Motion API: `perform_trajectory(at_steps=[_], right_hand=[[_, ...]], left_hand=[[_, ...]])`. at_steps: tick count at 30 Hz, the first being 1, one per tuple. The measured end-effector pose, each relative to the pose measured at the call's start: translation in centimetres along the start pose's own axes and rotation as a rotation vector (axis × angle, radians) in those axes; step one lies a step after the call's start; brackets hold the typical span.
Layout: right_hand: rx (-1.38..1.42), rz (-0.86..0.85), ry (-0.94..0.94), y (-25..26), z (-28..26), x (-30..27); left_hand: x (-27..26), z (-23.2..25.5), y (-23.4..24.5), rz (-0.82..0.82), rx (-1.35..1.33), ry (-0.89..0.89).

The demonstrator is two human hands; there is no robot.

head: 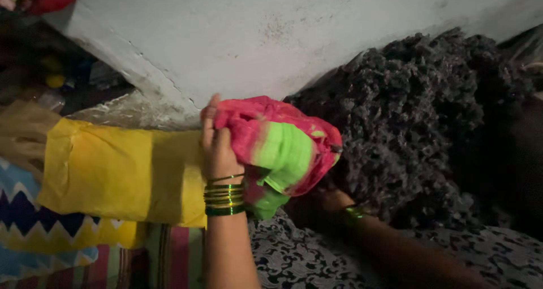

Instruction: The person puts dark fibrous material into a pink and green bag by hand.

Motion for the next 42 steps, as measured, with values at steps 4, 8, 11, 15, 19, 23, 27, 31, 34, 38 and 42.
perform_trajectory(at_steps=[4,8,11,15,19,23,27,31,34,38,42], right_hand=[[-0.295,-0.063,-0.066,-0.8,5.9,-5.7],[-0.009,0.178,-0.257,4.6,6.7,-9.5],[0.261,0.479,-0.129,12.7,2.5,-11.6],[0.279,0.384,-0.458,19.1,-0.7,-13.1],[0.702,0.693,-0.302,18.9,-1.0,-13.3],[0.669,0.445,-0.462,15.2,-1.0,-11.2],[0.591,0.656,-0.207,16.1,-1.0,-10.4],[0.762,0.726,-0.227,19.7,-1.4,-10.4],[0.951,0.611,-0.571,22.6,-0.9,-11.5],[0.697,0.837,-0.510,25.8,1.4,-13.1],[0.527,0.948,-0.515,26.3,3.2,-13.3]], left_hand=[[-1.4,-2.4,1.6,-0.132,0.385,0.103],[-3.7,-3.3,3.4,-0.440,1.002,0.137],[-6.1,-3.8,2.9,-0.495,1.139,-0.009],[-8.1,-4.9,1.9,-0.392,1.487,0.497],[-9.1,-6.5,-0.4,-0.316,1.812,0.399],[-9.6,-8.8,-3.1,-0.309,1.904,0.071],[-10.0,-10.4,-5.2,-0.400,1.776,0.102],[-9.7,-10.6,-6.1,-0.381,1.707,0.251],[-8.6,-10.3,-5.7,-0.292,1.610,0.336],[-7.0,-9.8,-5.1,-0.073,1.363,-0.131],[-5.5,-8.5,-3.5,-0.032,1.140,-0.140]])
Point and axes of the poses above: each hand's wrist, its own x-axis towards the middle knuckle, its own y-axis out of the back of the hand, z = x × y, the point moved 2 cm from there along x, towards the middle knuckle, and after that the axes turned 5 degrees about x, right-handed, at the moved point
